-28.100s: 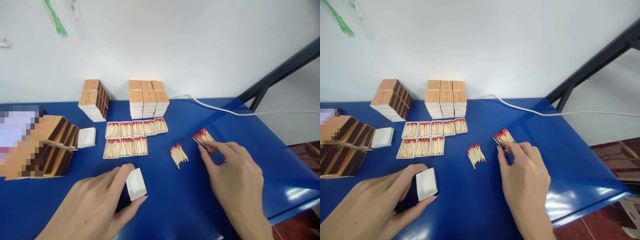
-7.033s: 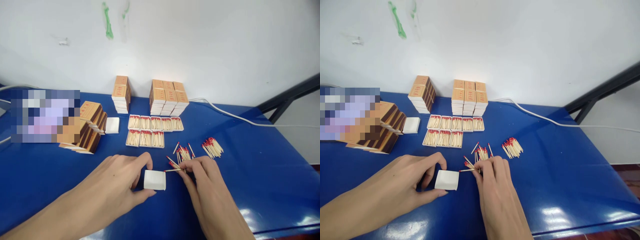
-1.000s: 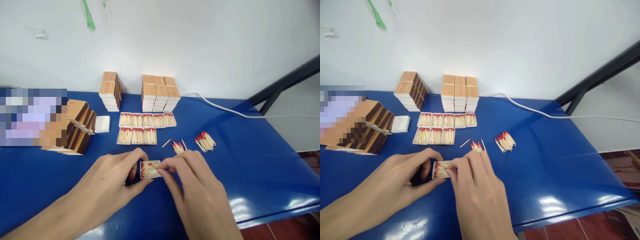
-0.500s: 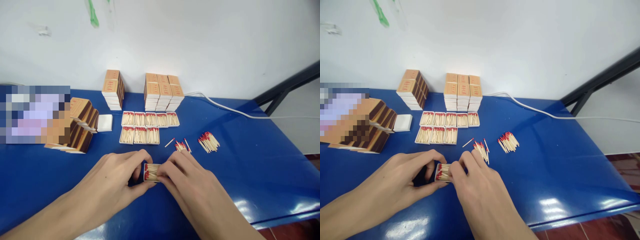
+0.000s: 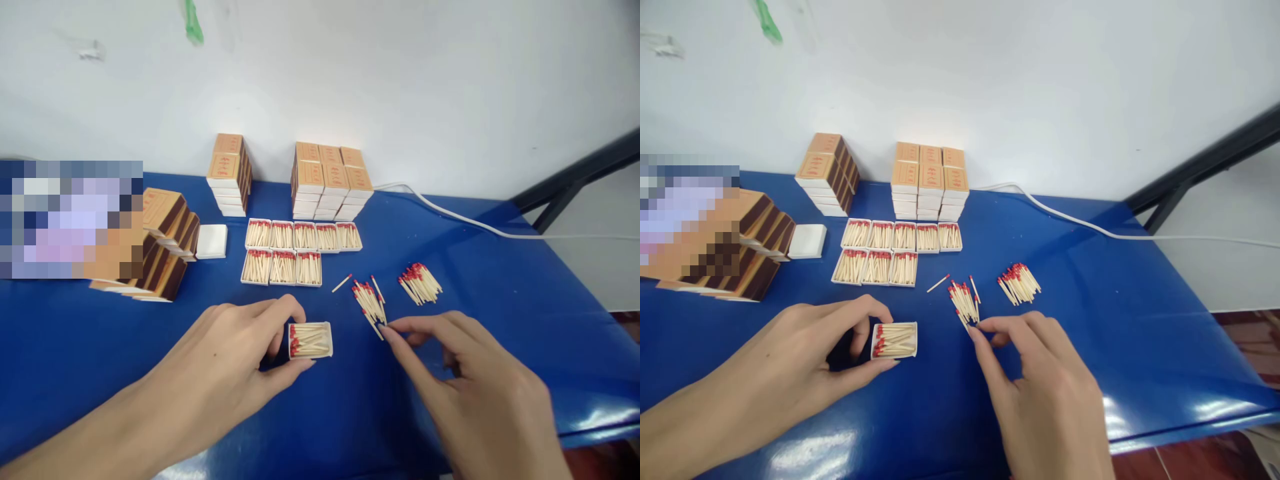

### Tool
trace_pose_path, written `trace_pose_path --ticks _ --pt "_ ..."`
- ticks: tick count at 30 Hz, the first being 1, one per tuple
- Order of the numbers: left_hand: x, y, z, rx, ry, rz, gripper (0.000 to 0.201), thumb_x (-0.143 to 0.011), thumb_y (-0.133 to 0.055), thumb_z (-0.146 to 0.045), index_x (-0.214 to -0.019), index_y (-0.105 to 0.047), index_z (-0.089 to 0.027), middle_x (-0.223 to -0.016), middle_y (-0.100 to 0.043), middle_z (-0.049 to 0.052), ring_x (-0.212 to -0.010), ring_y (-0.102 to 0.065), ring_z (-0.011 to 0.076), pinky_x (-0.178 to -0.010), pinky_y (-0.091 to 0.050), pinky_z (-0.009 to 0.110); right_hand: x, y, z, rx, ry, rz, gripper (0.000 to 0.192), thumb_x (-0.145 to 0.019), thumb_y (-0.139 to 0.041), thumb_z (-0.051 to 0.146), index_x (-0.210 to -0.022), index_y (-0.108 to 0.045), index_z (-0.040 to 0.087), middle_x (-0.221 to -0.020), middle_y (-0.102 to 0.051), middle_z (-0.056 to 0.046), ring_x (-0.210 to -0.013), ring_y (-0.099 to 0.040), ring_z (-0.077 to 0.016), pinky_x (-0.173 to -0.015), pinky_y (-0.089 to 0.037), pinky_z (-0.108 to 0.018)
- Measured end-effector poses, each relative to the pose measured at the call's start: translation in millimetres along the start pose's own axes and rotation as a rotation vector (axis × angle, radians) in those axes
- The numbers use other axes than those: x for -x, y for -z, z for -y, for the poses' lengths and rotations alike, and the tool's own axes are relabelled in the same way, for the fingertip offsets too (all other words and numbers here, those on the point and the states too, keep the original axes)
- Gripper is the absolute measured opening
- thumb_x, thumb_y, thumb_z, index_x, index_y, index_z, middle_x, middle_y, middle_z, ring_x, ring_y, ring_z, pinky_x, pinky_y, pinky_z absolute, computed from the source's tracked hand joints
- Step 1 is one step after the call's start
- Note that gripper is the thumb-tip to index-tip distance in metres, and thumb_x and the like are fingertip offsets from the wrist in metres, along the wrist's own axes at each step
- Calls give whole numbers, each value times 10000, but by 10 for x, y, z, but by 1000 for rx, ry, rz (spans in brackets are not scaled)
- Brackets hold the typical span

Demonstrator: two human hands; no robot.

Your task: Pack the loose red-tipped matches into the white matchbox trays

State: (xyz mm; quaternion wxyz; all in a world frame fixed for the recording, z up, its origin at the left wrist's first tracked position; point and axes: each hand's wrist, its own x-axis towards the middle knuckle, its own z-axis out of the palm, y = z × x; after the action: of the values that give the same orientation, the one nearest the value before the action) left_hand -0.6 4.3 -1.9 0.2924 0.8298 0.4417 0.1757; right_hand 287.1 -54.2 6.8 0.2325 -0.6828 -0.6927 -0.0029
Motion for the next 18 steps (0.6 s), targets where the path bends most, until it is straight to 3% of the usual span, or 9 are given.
trace_pose_path --ticks 4,10,14,18 --pt "-6 2 -13 -3 14 2 213 -1011 -840 -342 -1151 -683 -312 -735 -618 -131 -517 -530 84 -509 -360 239 77 -128 60 -34 37 3 353 -1204 -583 492 -1018 -783 268 -939 -753 -24 -834 -713 -213 -690 -536 -343" --pt "-21 15 -24 11 37 22 200 -1001 -842 -320 -1122 -683 -306 -714 -604 -139 -523 -536 79 -522 -376 230 -18 -249 249 -10 55 -57 296 -1189 -593 349 -957 -743 246 -885 -734 -27 -832 -671 -224 -694 -489 -355" --pt "-28 19 -23 24 32 22 207 -993 -832 -295 -1134 -682 -307 -733 -615 -135 -529 -543 79 -526 -368 230 -91 -258 307 81 -76 -128 348 -1181 -589 523 -1029 -743 251 -953 -760 -69 -880 -702 -271 -639 -439 -350" --pt "-33 11 -17 20 37 32 176 -1011 -812 -310 -1127 -680 -300 -729 -611 -126 -526 -529 85 -522 -358 239 -161 -257 251 177 -168 -103 588 -1073 -643 789 -1218 -758 230 -1137 -768 -152 -917 -731 -338 -591 -373 -345"
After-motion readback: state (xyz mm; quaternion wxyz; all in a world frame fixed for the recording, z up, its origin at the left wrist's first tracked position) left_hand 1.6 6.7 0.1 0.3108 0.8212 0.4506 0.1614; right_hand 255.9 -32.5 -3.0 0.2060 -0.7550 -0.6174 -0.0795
